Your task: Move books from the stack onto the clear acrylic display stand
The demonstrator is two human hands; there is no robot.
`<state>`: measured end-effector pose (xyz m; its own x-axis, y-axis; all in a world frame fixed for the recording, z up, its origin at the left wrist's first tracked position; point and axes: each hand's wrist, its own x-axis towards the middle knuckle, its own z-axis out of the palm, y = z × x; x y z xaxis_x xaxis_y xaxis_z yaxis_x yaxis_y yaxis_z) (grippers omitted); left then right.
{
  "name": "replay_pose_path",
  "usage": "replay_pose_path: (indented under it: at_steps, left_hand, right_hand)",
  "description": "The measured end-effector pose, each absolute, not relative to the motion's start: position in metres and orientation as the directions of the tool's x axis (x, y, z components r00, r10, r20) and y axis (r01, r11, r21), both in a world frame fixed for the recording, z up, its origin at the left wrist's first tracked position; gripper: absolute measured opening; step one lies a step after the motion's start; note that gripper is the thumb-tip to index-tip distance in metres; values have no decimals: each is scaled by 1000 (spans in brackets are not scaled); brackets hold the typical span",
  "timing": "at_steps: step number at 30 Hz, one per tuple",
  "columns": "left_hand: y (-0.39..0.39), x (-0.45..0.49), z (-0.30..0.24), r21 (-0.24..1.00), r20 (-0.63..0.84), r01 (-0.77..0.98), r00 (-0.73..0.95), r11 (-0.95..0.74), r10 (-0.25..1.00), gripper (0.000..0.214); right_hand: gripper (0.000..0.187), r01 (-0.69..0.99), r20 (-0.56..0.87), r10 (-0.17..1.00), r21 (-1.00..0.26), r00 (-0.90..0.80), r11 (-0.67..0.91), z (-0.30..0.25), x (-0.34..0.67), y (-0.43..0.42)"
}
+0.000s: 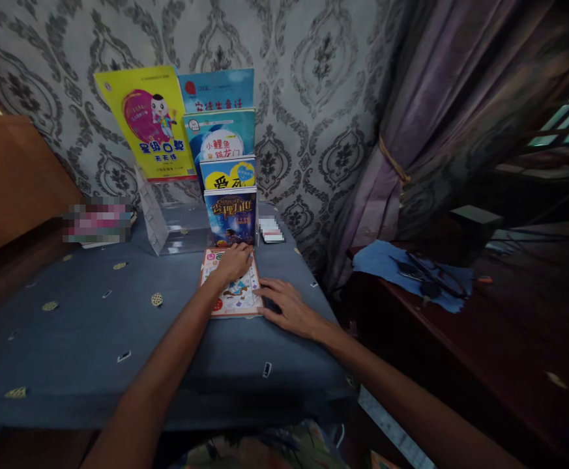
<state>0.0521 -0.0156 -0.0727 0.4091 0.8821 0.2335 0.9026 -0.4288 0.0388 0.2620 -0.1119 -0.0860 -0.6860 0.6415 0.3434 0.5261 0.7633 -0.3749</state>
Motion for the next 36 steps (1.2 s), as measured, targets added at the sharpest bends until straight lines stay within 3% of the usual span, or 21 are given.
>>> replay_pose_path:
  at_steps: [10, 17, 21, 25, 36]
  left_hand:
    - [-9, 41, -79, 114, 247, 876, 431, -468, 868, 41]
    - [-19, 13, -75, 153, 243, 855, 454, -496, 857, 38]
    - [-32, -22, -80, 111, 304, 905, 362, -411, 881, 35]
    - [-36, -49, -89, 180, 379, 916, 271, -358, 885, 35]
    - [-32, -50, -94, 181, 426, 916, 254, -357, 868, 34]
  right_hand:
    - [50, 530, 281, 677, -448, -680, 720, -92, 259, -84]
    - [53, 643, 228, 732, -360, -641, 676, -86, 217, -16]
    - [52, 708, 246, 777, -320, -580, 630, -87, 206, 3]
    - [55, 754, 255, 804, -281, -538, 594, -91, 206, 11]
    - [56, 719, 339, 755, -252, -561, 648, -101, 212, 23]
